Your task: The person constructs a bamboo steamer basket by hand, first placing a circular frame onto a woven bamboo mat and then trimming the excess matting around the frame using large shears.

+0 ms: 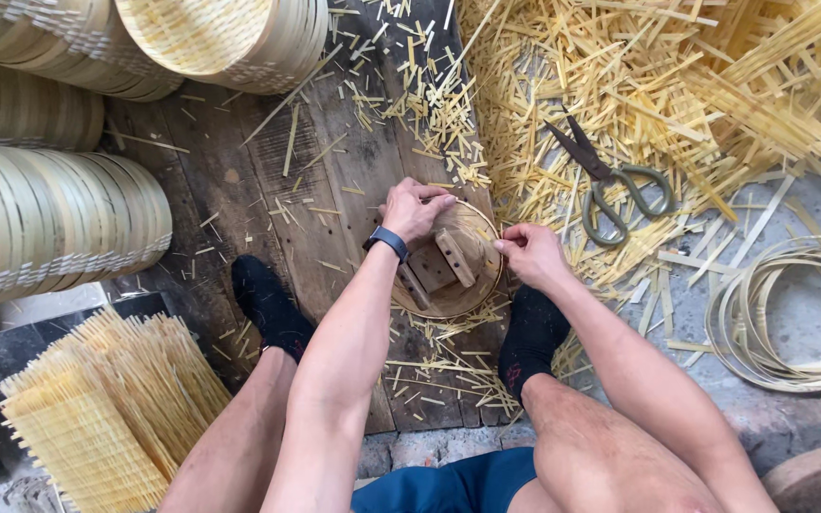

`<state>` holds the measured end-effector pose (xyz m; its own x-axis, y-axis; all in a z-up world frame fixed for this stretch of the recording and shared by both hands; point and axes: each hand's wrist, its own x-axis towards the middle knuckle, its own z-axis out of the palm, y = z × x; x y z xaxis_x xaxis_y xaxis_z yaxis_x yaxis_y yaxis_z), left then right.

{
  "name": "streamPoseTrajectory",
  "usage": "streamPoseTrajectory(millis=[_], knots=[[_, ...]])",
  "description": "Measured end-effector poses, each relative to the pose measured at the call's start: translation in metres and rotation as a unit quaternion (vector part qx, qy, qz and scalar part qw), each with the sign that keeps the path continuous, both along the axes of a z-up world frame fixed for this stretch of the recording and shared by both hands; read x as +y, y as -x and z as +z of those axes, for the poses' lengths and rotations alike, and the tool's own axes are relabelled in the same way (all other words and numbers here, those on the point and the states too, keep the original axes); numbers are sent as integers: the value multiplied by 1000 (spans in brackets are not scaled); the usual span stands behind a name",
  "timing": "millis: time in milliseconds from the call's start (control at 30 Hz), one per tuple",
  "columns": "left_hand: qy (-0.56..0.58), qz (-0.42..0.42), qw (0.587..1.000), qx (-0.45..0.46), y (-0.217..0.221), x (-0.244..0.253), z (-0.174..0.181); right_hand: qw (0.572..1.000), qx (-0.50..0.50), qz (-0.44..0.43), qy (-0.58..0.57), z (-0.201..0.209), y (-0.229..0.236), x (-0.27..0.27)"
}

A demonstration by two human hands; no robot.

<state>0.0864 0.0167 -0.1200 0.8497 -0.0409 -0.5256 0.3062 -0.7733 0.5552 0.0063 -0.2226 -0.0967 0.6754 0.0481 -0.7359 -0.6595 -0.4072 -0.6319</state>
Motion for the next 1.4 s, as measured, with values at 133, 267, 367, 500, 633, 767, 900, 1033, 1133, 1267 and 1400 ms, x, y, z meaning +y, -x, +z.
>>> streamPoseTrajectory(millis=[133,267,367,500,633,767,900,1033,1133,1267,1400], knots=[[-10,21,1000,-15,4,-5,0,998,37,-50,-32,-34,7,-3],[-18,22,998,-54,9,-11,-3,999,-30,21,34,-58,15,-6],[-4,37,998,-59,10,-11,-6,998,-60,-7,32,-52,17,-1],[64,56,993,-85,8,3,-9,998,-11,-18,58,-9,-2,-6],[15,196,958,-210,46,54,-2,928,-63,-333,-152,20,-30,-48],[38,301,951,54,106,83,6,717,-152,-581,-354,46,-40,-80],[219,376,892,124,113,98,-19,995,57,-83,-15,26,-7,-38],[220,380,894,89,119,99,-42,998,16,-38,-50,-19,27,-5],[187,428,880,92,115,89,-49,996,4,-81,-26,-24,29,-3],[174,441,879,43,111,76,-29,984,26,-143,-100,4,23,-2],[420,537,719,134,133,69,15,922,68,-210,-319,29,36,-8]])
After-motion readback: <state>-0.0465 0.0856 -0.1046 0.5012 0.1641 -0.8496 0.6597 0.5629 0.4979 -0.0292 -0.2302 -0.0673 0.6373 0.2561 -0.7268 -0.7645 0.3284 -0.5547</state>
